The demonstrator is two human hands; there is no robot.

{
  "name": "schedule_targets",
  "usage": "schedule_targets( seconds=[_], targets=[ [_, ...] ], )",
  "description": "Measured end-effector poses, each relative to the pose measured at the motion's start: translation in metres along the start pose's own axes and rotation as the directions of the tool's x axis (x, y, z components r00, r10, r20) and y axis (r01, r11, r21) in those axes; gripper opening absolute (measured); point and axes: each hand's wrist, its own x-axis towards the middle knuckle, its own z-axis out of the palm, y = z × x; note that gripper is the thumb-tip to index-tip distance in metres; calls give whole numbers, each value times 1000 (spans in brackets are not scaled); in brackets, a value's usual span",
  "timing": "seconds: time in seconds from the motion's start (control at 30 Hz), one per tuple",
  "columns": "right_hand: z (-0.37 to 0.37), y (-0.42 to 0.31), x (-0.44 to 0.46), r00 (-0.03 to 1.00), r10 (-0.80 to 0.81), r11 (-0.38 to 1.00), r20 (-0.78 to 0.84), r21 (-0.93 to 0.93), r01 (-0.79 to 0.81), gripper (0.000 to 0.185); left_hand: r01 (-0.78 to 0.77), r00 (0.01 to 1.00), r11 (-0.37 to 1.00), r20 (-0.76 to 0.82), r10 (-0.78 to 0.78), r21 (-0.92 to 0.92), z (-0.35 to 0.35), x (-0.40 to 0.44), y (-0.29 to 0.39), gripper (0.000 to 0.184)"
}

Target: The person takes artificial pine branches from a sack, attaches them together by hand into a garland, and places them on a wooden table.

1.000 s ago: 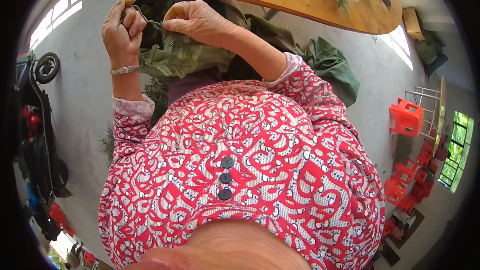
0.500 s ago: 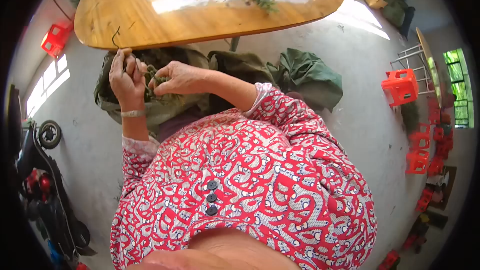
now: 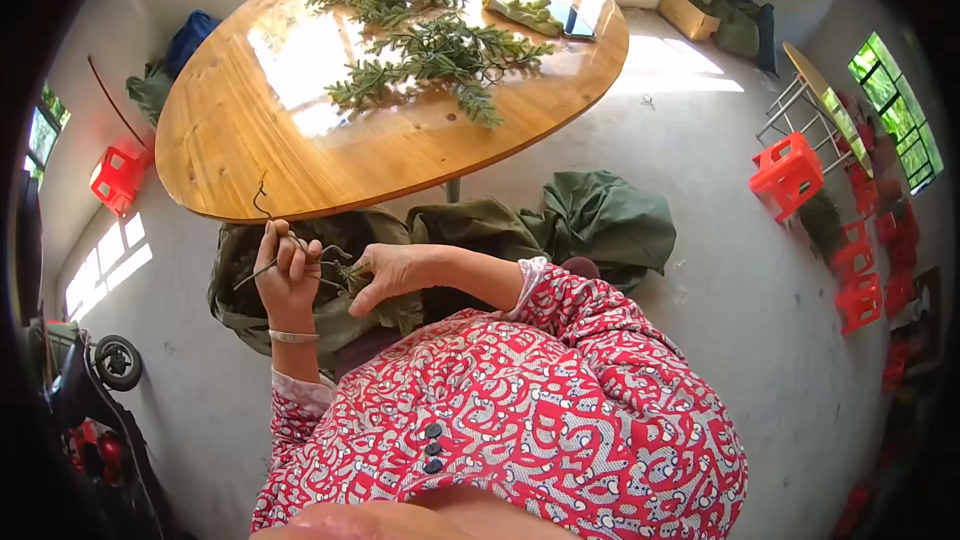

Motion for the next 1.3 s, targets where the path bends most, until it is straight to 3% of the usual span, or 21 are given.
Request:
schedule_targets(
  seconds=[0.03, 0.17, 0.27, 0.3, 0.5, 0.53, 0.57, 0.6, 0.67, 0.7, 0.73, 0.8, 0.83, 0.9, 1.0, 1.03, 1.07, 1.1, 1.17, 1.27, 1.3],
  targets=[
    [-3, 0, -3, 998, -57, 998, 7, -17, 57, 28, 133, 990, 971, 63, -123, -199, 1, -2, 1, 27],
    [-16, -2, -25, 986, -113, 981, 119, -144, 130, 28, 243, 903, 955, 319, -288, 172, 18, -25, 13, 26],
    [-6, -10, -39, 950, -127, 872, 284, -424, 243, 28, 458, 808, 754, 134, -574, 471, 26, -41, 20, 25],
    [-2, -18, -43, 948, 11, 902, 317, -413, 127, 31, 498, 782, 732, 125, -611, 465, 22, -52, 22, 26],
    [3, -9, -46, 920, -49, 941, 388, -291, 173, 29, 488, 820, 694, -7, -572, 529, 14, -73, 26, 25],
    [-17, 1, -50, 833, -60, 936, 550, -258, 238, 31, 475, 837, 636, -89, -540, 608, 7, -78, 37, 25],
    [-52, 10, -72, 876, 150, 970, 458, -238, -42, 36, 334, 940, 798, -244, -240, 501, -12, -85, 74, 24],
    [-85, 25, -96, 927, 217, 950, 305, -284, -129, 39, 160, 962, 935, -262, -76, 317, -67, -93, 137, 22],
    [-103, 64, -125, 908, 388, 705, -159, -583, -404, 35, 24, 998, 939, -65, -2, 343, -164, -126, 256, 25],
    [-121, 121, -137, 990, 112, 623, -88, -770, -139, 38, 1, 929, 879, -326, 175, 476, -159, -146, 262, 23],
    [-111, 128, -135, 973, 95, 620, -211, -752, -223, 41, 7, 765, 796, -516, 385, 605, -153, -156, 262, 20],
    [-82, 131, -107, 901, 53, 622, -431, -691, -368, 47, 86, 769, 677, -481, 422, 731, -137, -161, 224, 15],
    [-78, 141, -91, 908, 126, 638, -400, -668, -383, 47, 115, 771, 607, -456, 444, 786, -133, -167, 203, 13],
    [-69, 167, -62, 899, 210, 634, -384, -646, -424, 48, 329, 777, 247, -410, 477, 911, -139, -174, 176, 9],
    [-55, 190, -44, 804, 102, 696, -585, -535, -478, 54, 407, 753, 254, -479, 451, 878, -273, -222, 195, 14],
    [-52, 206, -49, 759, 4, 645, -651, -578, -500, 54, 568, 681, 67, -514, 521, 820, -275, -233, 167, 20],
    [-48, 210, -47, 709, -86, 598, -699, -606, -525, 55, 614, 716, -163, -458, 526, 772, -318, -258, 171, 28],
    [-46, 213, -47, 696, -113, 606, -709, -604, -518, 52, 740, 672, -496, -464, 576, 455, -391, -289, 181, 31],
    [-48, 213, -49, 666, -151, 627, -730, -592, -506, 46, 856, 494, -409, -733, 468, 316, -382, -293, 191, 31],
    [-53, 206, -63, 744, 32, 754, -667, -473, -456, 40, 676, 572, 257, -711, 409, 691, -248, -232, 171, 30],
    [-51, 191, -68, 762, 93, 775, -641, -434, -459, 34, 561, 651, 374, -673, 352, 739, -196, -205, 160, 27]
  ],
)
